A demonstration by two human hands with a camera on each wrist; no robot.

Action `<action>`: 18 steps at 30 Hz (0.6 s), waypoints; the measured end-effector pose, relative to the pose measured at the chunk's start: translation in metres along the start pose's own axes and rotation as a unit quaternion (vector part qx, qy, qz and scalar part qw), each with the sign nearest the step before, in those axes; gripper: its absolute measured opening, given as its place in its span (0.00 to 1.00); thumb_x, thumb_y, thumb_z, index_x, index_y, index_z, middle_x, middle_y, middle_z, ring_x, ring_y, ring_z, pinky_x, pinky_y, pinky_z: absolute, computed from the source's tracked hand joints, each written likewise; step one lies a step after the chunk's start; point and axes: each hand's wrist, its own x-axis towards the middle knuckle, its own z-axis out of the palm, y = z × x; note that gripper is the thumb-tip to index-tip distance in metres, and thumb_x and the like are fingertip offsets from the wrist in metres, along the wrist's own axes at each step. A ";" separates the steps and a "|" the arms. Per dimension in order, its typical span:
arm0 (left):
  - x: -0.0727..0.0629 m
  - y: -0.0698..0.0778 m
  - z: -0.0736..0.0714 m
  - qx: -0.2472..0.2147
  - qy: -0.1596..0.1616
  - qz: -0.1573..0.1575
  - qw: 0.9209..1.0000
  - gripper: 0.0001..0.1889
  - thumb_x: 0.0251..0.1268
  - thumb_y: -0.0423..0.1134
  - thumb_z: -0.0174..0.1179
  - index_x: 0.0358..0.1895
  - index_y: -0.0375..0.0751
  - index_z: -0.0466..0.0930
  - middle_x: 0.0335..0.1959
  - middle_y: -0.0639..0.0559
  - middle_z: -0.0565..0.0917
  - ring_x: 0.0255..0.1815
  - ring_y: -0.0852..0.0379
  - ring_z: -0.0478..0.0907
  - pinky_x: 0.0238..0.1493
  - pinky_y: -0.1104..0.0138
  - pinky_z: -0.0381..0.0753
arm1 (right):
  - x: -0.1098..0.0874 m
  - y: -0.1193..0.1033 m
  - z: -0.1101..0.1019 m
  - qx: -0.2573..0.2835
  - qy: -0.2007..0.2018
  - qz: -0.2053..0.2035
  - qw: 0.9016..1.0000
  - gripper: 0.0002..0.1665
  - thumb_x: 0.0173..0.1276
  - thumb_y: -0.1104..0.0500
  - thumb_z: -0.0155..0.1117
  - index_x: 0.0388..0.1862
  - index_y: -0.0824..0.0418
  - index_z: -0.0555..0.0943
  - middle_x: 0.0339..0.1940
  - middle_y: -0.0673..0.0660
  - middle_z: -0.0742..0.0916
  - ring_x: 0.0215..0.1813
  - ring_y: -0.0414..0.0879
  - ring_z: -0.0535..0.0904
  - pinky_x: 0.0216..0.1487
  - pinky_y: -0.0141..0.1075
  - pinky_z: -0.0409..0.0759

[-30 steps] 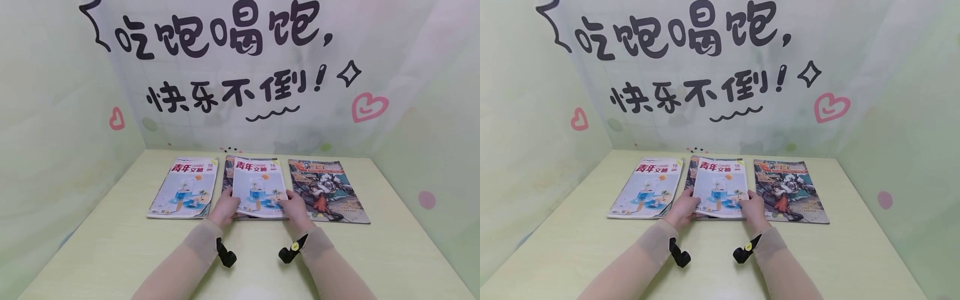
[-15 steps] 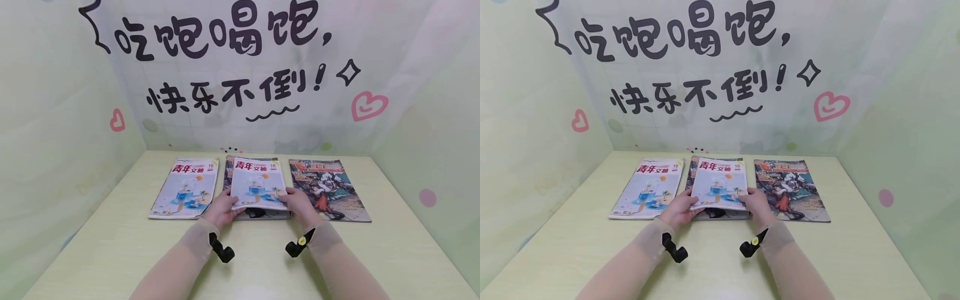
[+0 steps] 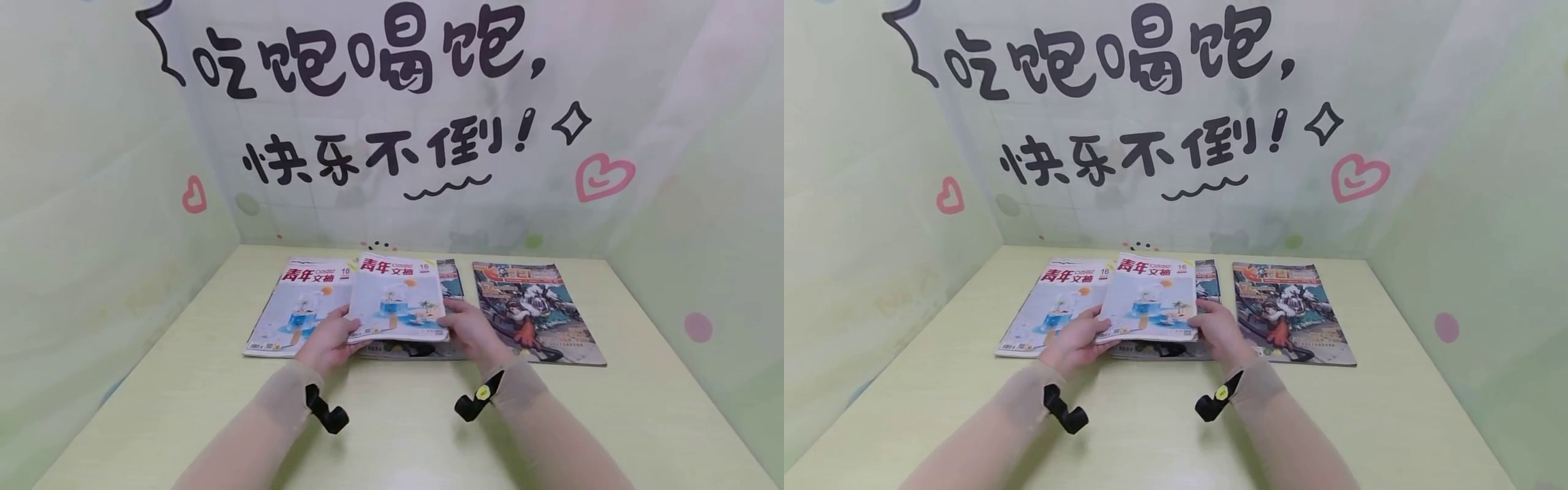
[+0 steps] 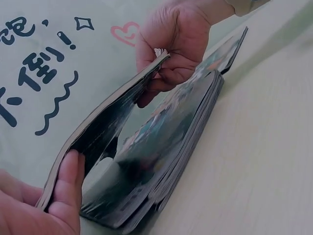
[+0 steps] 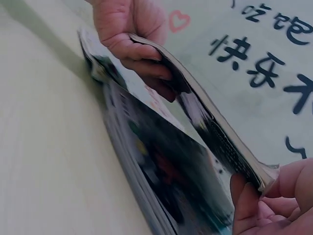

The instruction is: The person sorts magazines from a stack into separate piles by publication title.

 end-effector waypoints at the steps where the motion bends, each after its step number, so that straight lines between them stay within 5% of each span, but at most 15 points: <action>1: -0.002 0.003 -0.008 0.009 -0.001 0.002 1.000 0.32 0.75 0.28 0.41 0.78 0.49 0.46 0.65 0.38 0.69 0.60 0.45 0.73 0.56 0.56 0.78 | 0.001 0.002 0.007 -0.003 -0.006 -0.009 1.000 0.34 0.67 0.72 0.53 0.72 0.66 0.62 0.59 0.68 0.78 0.48 0.50 0.81 0.46 0.35 0.81; 9: -0.019 0.027 -0.076 0.027 -0.042 0.016 0.999 0.33 0.76 0.29 0.36 0.78 0.46 0.35 0.71 0.35 0.59 0.48 0.53 0.79 0.52 0.60 0.80 | 0.003 0.012 0.071 -0.033 -0.058 -0.029 0.997 0.35 0.67 0.71 0.56 0.73 0.66 0.62 0.54 0.63 0.82 0.47 0.49 0.82 0.47 0.38 0.81; 18: -0.031 0.048 -0.136 0.046 -0.026 -0.011 0.999 0.35 0.77 0.31 0.39 0.78 0.52 0.30 0.69 0.38 0.56 0.47 0.54 0.77 0.54 0.60 0.79 | 0.000 0.019 0.133 -0.041 -0.070 -0.038 0.996 0.36 0.65 0.72 0.57 0.72 0.68 0.61 0.48 0.62 0.85 0.43 0.47 0.83 0.46 0.36 0.81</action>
